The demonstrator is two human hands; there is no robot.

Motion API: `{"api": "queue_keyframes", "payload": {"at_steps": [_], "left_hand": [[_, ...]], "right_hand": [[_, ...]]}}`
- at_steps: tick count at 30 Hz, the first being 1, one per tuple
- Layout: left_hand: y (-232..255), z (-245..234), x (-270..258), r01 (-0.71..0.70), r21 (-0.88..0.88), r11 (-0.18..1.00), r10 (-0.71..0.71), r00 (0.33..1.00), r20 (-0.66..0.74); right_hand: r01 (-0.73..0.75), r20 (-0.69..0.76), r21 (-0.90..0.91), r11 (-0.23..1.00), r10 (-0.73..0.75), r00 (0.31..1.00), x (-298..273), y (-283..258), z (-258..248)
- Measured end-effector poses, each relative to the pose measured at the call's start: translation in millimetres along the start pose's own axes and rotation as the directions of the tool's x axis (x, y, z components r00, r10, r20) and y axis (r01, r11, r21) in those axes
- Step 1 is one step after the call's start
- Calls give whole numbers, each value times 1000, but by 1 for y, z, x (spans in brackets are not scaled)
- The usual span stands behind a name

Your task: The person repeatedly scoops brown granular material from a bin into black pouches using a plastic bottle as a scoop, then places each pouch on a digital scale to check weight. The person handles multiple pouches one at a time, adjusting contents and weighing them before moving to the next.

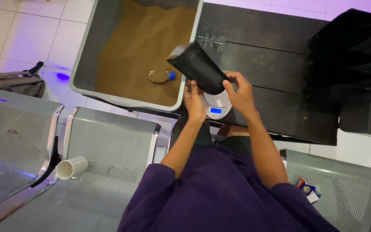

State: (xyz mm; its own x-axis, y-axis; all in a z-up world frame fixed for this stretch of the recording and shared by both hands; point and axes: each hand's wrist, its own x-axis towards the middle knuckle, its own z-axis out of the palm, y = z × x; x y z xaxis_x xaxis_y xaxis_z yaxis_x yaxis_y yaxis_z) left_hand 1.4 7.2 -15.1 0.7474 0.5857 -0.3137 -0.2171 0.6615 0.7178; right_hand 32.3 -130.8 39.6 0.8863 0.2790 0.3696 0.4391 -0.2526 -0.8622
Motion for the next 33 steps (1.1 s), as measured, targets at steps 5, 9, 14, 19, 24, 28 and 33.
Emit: {"api": "queue_keyframes", "payload": {"at_steps": [5, 9, 14, 19, 24, 28, 33], "left_hand": [[-37, -46, 26, -175, 345, 922, 153, 984, 90], [-40, -56, 18, -339, 492, 802, 196, 927, 319], [-29, -55, 3, -419, 398, 816, 218, 861, 459], [-21, -72, 17, -488, 434, 758, 292, 848, 443], [-13, -66, 8, -404, 417, 814, 234, 886, 401], [-17, -68, 7, -438, 464, 770, 252, 877, 410], [-17, -69, 6, -460, 421, 782, 262, 855, 447]], "right_hand": [[59, -15, -140, 988, -62, 998, -17, 27, -5], [34, 0, -221, 975, -35, 999, -43, 79, -10], [-13, -54, -212, 977, 1, 999, -60, 63, -19], [-80, -128, -111, 991, 66, 990, -83, 87, -23], [-98, -234, -79, 992, 77, 969, -87, 94, -27], [-90, -222, -103, 991, 65, 973, -87, 91, -28], [-56, -185, -152, 987, 27, 982, -87, 89, -28]]}}
